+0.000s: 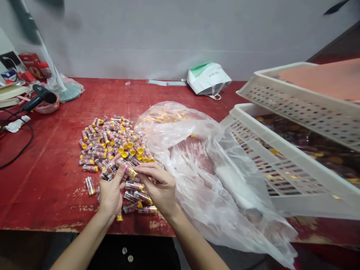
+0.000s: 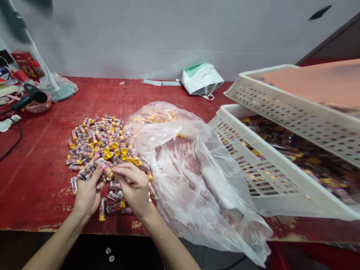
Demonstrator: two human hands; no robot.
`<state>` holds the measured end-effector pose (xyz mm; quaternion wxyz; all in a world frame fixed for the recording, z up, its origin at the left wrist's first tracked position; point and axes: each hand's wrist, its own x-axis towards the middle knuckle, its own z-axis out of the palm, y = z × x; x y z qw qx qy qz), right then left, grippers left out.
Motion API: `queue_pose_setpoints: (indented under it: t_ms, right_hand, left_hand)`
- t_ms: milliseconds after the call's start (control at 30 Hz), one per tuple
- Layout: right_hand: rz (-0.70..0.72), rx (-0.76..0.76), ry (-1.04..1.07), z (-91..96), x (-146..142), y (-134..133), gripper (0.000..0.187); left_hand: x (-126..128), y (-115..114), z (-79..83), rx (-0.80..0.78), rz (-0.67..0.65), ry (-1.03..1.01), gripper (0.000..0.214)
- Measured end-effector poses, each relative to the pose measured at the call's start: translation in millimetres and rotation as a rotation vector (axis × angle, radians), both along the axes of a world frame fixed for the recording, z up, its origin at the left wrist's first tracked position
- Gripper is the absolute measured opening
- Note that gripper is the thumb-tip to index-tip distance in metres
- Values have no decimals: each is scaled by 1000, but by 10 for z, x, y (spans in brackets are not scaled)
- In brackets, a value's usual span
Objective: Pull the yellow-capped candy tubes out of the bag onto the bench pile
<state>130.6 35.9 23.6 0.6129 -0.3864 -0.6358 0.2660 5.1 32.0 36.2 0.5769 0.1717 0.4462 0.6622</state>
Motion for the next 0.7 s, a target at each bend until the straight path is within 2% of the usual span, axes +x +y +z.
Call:
queue_pose_setpoints:
  t_ms: [100, 200, 267, 333, 433, 533, 600, 700]
  right_hand:
    - [-49, -42, -36, -64, -33, 169, 17]
    - [-166, -169, -244, -109, -67, 495, 16]
    - [-210, -248, -398, -104, 17, 761, 19]
    - [-240, -314, -519, -71, 257, 1027, 18]
    - [-352, -493, -720, 12, 838, 1378, 16]
    - [-460, -664, -888, 50, 1357, 1676, 34]
    - [-488, -729, -982, 11, 1528, 1843, 40]
    - [-487, -781, -1114, -98, 1559, 1981, 41]
  left_hand:
    - [5, 39, -51, -27, 13, -8, 53]
    - [-32, 56, -125, -110, 17, -67, 37]
    - [-101, 47, -162, -165, 9, -113, 27]
    - [-207, 32, -186, -203, 14, -118, 26]
    - [-374, 6, -219, -255, 40, -70, 25]
    - [-426, -38, -248, -335, 58, -29, 21]
    - [-373, -71, -253, -369, 58, -23, 20]
    - [-247, -101, -245, -381, 11, -45, 19]
